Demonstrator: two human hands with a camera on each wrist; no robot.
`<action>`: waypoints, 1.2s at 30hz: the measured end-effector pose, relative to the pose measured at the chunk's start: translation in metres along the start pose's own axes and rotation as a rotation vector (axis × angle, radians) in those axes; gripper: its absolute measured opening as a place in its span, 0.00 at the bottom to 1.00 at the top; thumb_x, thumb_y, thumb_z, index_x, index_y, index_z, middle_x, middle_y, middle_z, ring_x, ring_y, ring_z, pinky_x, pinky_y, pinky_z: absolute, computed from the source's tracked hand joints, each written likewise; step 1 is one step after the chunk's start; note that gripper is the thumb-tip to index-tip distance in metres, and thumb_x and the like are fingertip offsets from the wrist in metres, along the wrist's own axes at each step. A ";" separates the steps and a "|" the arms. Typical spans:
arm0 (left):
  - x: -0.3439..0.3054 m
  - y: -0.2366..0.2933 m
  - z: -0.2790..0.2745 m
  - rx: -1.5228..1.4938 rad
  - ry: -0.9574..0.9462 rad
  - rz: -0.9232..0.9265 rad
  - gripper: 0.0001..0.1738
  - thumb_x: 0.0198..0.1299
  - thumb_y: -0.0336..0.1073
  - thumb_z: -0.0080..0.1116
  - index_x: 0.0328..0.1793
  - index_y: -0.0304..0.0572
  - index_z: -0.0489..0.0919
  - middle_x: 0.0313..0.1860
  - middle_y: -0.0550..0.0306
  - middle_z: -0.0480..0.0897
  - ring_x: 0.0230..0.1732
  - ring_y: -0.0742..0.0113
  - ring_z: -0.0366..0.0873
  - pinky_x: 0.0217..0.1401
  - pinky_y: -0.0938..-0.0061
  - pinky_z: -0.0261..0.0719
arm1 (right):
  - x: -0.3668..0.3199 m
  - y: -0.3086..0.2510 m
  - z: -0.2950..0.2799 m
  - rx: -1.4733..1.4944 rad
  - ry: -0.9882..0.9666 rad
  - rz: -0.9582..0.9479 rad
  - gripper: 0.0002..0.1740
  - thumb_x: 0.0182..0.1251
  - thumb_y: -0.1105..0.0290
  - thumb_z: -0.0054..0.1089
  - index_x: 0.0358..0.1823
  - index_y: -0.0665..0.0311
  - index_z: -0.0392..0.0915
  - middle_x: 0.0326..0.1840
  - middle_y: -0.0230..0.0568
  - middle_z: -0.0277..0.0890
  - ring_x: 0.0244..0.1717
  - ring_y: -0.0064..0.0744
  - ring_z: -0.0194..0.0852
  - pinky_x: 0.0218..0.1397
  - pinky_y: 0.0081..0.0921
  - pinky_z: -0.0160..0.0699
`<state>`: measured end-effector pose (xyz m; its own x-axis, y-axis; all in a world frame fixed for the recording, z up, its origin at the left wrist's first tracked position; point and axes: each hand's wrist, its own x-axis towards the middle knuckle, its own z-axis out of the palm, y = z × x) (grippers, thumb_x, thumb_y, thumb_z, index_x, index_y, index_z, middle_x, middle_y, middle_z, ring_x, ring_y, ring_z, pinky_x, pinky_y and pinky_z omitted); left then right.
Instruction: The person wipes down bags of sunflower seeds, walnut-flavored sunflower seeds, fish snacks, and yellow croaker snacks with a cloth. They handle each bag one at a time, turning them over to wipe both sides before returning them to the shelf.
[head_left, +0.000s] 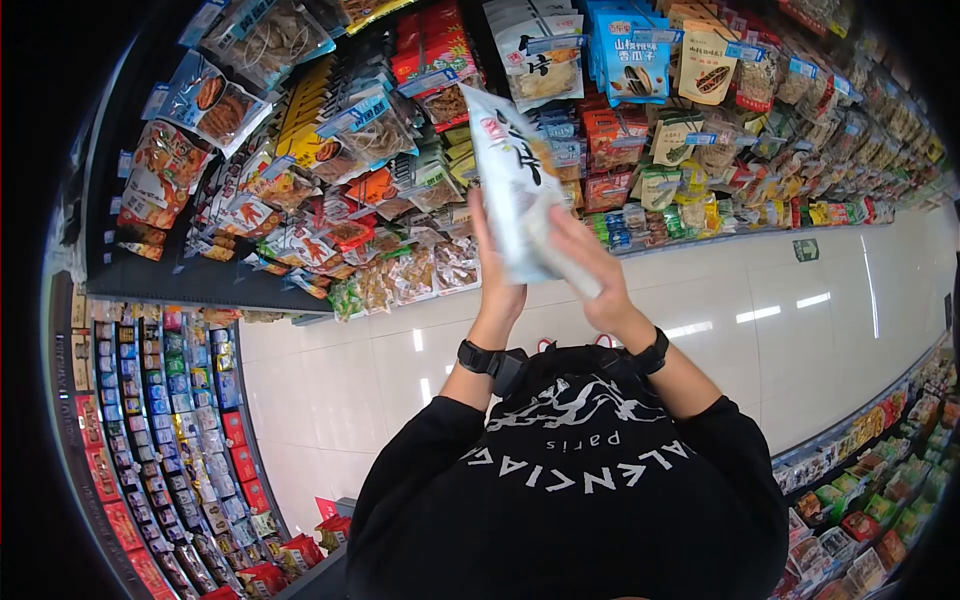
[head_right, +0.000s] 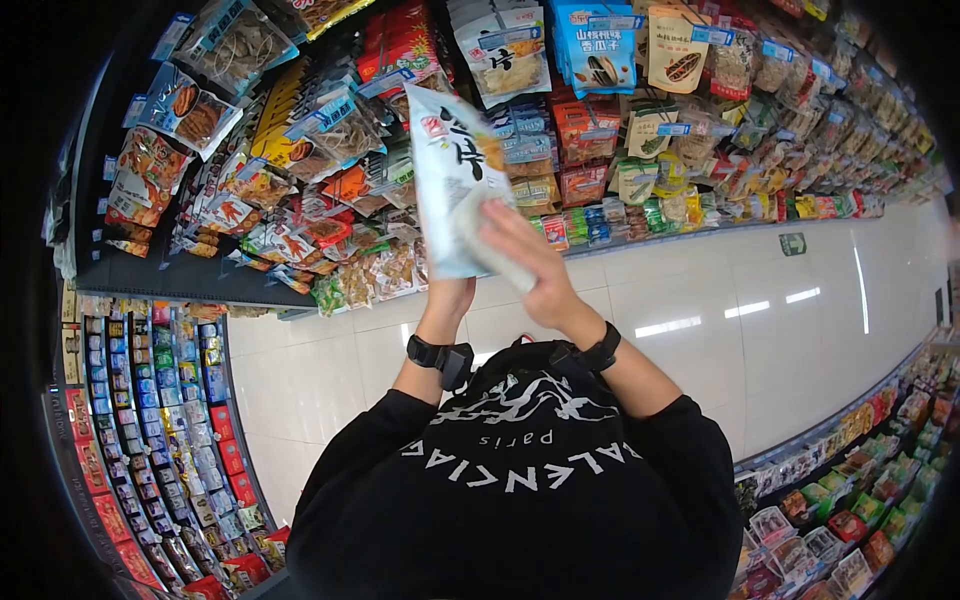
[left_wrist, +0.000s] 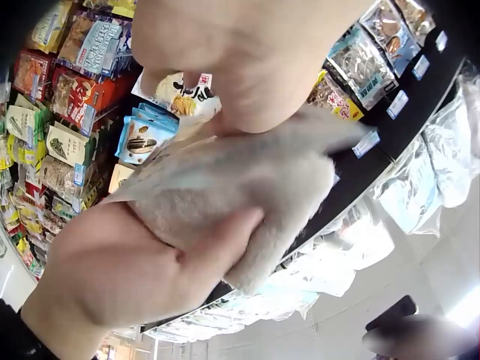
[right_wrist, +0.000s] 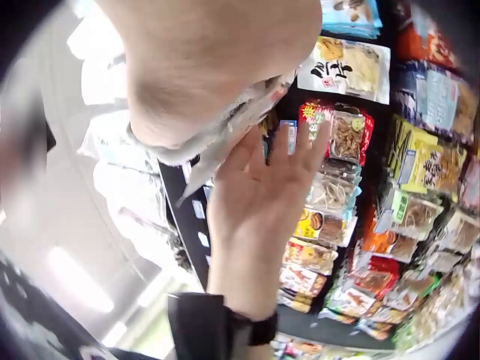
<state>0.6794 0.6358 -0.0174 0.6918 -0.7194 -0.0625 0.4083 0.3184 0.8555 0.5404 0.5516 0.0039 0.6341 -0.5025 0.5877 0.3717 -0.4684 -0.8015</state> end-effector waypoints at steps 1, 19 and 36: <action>0.007 -0.017 -0.025 -0.033 -0.053 -0.128 0.44 0.72 0.35 0.63 0.88 0.39 0.52 0.80 0.47 0.68 0.77 0.58 0.69 0.74 0.66 0.74 | 0.005 -0.006 -0.002 -0.199 -0.117 -0.123 0.32 0.61 0.78 0.58 0.70 0.54 0.79 0.80 0.41 0.69 0.82 0.48 0.62 0.83 0.47 0.59; -0.028 0.008 -0.018 0.136 -0.331 -0.181 0.34 0.81 0.52 0.51 0.80 0.35 0.66 0.73 0.53 0.75 0.71 0.64 0.73 0.75 0.66 0.71 | 0.036 0.023 -0.041 -0.612 0.097 -0.100 0.25 0.72 0.73 0.53 0.70 0.60 0.79 0.78 0.51 0.71 0.79 0.56 0.66 0.81 0.45 0.62; -0.016 0.019 -0.028 -0.040 -0.122 -0.090 0.44 0.81 0.67 0.30 0.84 0.36 0.58 0.77 0.46 0.72 0.76 0.54 0.71 0.80 0.58 0.69 | 0.017 -0.014 0.002 -0.685 -0.281 -0.179 0.29 0.66 0.75 0.56 0.70 0.52 0.80 0.80 0.40 0.70 0.84 0.49 0.58 0.86 0.51 0.51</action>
<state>0.6929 0.6700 -0.0145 0.5751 -0.8148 -0.0727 0.4901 0.2720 0.8281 0.5470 0.5514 0.0247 0.7863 -0.2153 0.5791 0.0398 -0.9177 -0.3952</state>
